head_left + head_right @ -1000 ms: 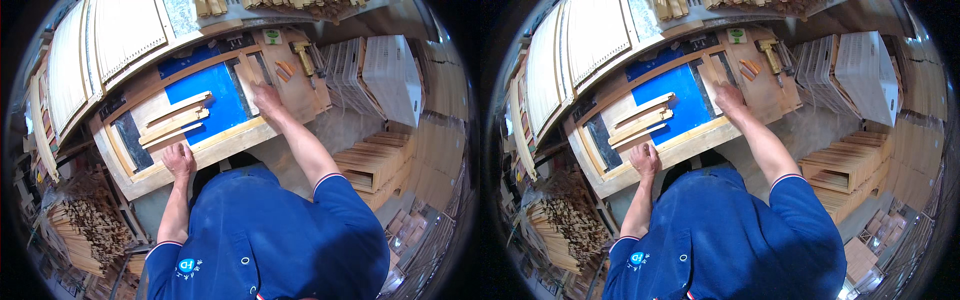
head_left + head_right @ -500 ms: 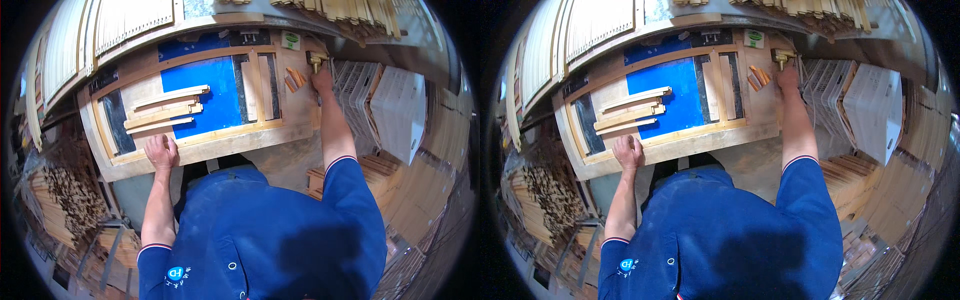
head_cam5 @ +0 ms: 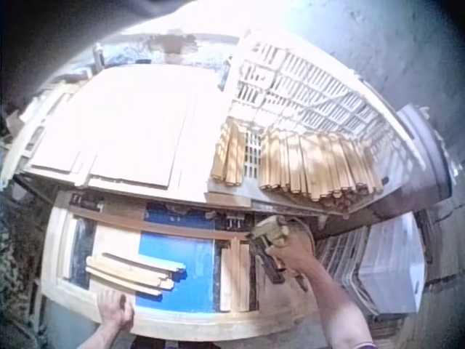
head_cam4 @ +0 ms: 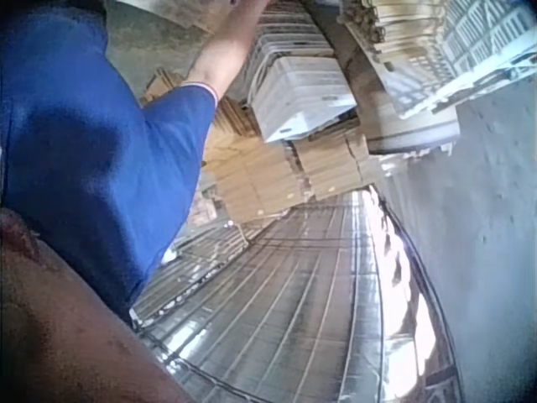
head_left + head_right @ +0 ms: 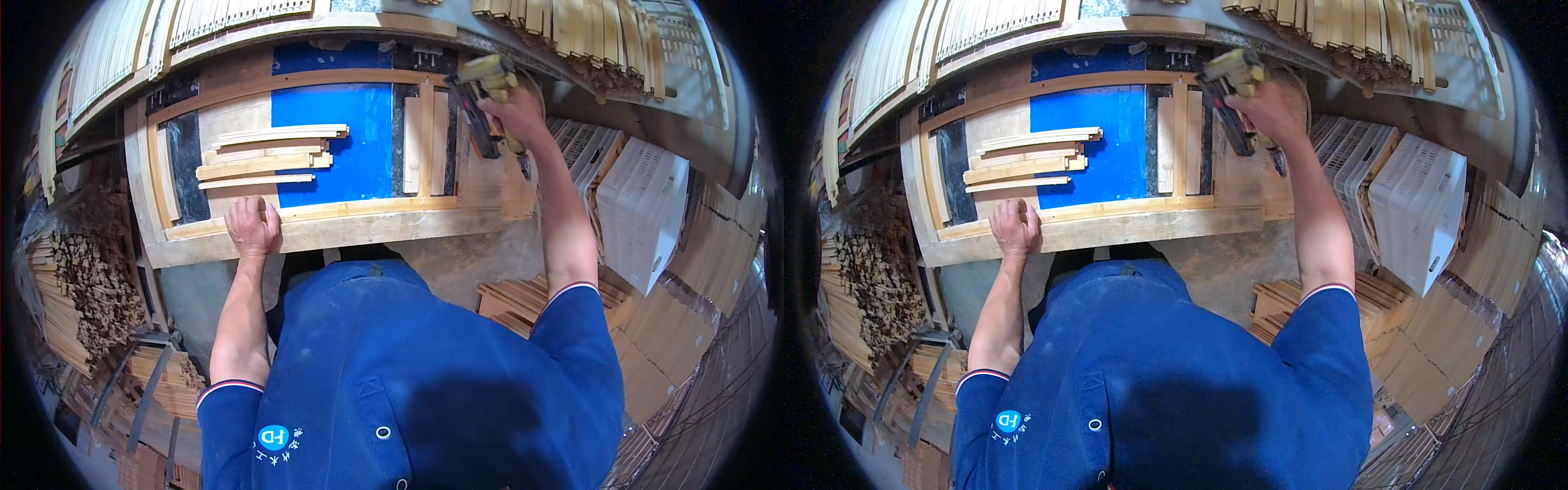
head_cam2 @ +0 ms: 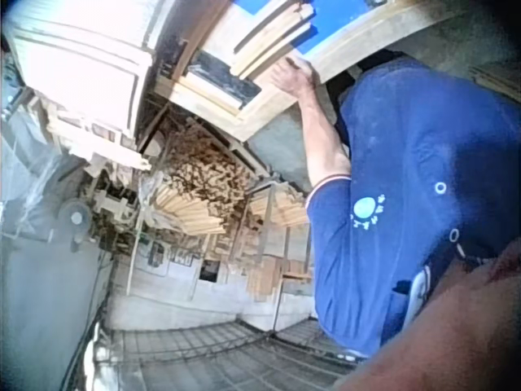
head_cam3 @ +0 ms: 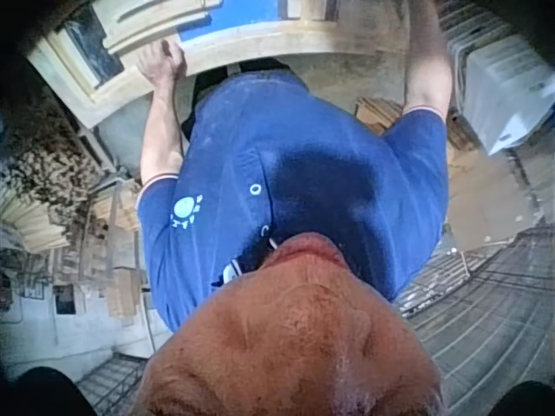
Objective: Assembling wooden slats into rectangular frames using a assembly jig and a pneumatic nail gun.
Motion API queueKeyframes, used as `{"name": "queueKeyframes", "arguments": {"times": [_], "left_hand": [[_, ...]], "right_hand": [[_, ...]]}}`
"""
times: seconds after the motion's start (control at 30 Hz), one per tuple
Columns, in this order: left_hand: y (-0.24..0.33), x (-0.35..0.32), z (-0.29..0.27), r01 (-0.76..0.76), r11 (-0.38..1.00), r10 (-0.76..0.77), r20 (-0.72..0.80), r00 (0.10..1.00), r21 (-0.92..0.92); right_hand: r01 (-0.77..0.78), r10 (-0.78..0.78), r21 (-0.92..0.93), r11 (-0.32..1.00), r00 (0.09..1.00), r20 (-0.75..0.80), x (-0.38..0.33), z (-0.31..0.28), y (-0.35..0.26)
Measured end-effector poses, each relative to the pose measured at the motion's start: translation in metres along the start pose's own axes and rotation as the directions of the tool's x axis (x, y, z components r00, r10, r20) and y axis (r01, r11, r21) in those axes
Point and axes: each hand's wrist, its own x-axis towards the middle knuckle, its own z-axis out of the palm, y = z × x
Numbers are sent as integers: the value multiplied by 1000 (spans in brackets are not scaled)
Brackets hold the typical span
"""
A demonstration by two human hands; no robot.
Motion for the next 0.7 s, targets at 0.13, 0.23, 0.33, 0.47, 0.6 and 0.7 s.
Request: {"name": "queueKeyframes", "arguments": {"times": [0.13, 0.23, 0.33, 0.47, 0.6, 0.7], "left_hand": [[1, 0, -1, 5, 1000, -5, -12, 1000, -10], [3, 1, -3, 16, 1000, -16, 2, 1000, -13], [1, 0, -3, 18, 1000, -18, -5, 1000, -14], [0, 1, -1, 6, 1000, -6, -20, 1000, -17], [0, 0, -1, 6, 1000, -6, -19, 1000, -13], [-1, -1, -1, 17, 1000, -17, -7, 1000, -15]], "right_hand": [[-85, 70, 114, 990, 990, 126, 15, 11, -28], [-71, 69, 15, 997, 988, 137, 28, 14, -22], [-73, 78, -39, 997, 987, 140, 32, 18, -25], [-87, 91, -30, 996, 982, 163, 36, 18, -17], [-86, 78, 47, 995, 986, 150, 36, 21, -16], [-114, 122, -55, 992, 975, 184, 32, 18, -29]]}}
